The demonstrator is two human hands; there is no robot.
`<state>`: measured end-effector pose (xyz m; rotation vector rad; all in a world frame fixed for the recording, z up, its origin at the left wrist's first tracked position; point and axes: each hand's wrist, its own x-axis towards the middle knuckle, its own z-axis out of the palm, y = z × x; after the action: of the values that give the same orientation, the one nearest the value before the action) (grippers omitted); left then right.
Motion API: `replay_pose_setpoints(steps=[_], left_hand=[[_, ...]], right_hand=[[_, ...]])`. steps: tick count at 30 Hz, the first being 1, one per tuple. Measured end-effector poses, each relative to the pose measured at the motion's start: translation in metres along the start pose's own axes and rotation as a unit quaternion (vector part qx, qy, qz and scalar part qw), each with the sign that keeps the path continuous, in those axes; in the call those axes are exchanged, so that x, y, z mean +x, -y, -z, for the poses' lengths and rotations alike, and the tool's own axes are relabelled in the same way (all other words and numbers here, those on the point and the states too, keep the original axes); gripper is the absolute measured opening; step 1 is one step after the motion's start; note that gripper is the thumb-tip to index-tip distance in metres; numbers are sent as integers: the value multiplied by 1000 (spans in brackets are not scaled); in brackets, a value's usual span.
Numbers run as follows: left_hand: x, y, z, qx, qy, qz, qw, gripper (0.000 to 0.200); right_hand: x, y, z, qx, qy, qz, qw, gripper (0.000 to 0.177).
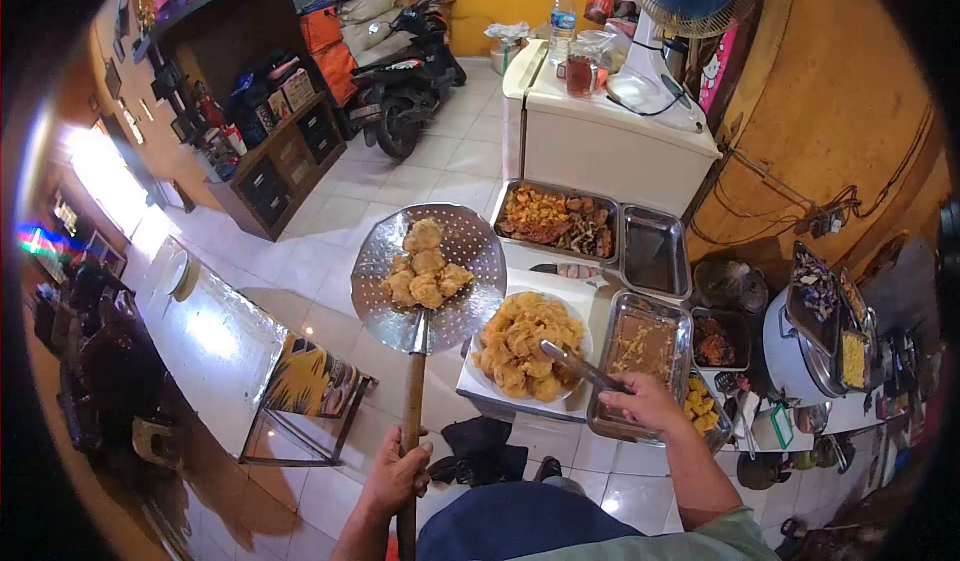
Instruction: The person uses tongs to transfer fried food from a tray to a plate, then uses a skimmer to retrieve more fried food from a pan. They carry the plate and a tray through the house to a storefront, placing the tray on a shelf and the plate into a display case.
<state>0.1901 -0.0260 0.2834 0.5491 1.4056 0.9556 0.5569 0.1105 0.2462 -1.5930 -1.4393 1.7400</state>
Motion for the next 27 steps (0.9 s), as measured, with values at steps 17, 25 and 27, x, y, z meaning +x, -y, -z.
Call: replay_pose_setpoints(steps=[17,25,27], left_hand=[[1,0,-15,53,37,-7,998,30],[-11,4,-19,112,49,-13,992,34],[-14,4,-19,121,43,-13,992,35]], right_hand=[[-10,65,-27,-183,-169,180,952,51],[19,87,-49,-292,-143,190,926,53],[26,82,-49,-321,-162,213,908,51]])
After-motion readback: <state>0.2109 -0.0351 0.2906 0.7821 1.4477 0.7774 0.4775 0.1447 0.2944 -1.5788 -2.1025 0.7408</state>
